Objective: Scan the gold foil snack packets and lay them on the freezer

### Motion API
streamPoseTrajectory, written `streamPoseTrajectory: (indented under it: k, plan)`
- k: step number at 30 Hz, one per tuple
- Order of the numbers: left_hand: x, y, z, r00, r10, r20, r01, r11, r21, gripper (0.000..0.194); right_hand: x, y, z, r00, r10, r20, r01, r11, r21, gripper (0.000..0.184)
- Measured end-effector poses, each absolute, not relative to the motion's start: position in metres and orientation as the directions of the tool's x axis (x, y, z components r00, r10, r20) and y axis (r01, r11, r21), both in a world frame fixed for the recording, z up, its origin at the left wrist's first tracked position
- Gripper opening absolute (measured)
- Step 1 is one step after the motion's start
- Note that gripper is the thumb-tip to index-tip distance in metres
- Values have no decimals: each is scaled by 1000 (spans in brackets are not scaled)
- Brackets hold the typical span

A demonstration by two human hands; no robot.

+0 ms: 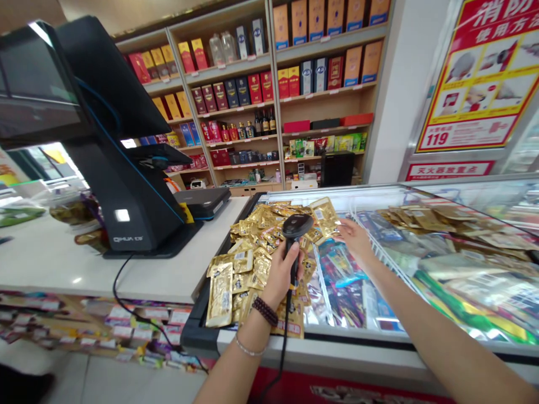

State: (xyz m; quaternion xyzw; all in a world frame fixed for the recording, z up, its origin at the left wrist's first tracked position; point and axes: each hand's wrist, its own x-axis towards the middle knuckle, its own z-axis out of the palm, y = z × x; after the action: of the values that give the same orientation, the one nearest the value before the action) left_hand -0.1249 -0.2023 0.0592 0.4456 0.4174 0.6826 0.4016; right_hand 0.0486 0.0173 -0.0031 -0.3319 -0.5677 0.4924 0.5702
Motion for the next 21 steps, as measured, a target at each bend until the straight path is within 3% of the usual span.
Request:
streamPoseTrajectory:
  k: [13, 21]
  plan:
    - [-125, -201, 58, -234, 935, 267, -161, -308, 938, 72, 46, 21, -6, -140, 915, 378, -93, 367, -925, 48]
    - [-124, -204, 60, -284, 932, 224, -178, -281, 943, 77, 60, 38, -11, -14, 981, 194, -241, 185, -953, 26]
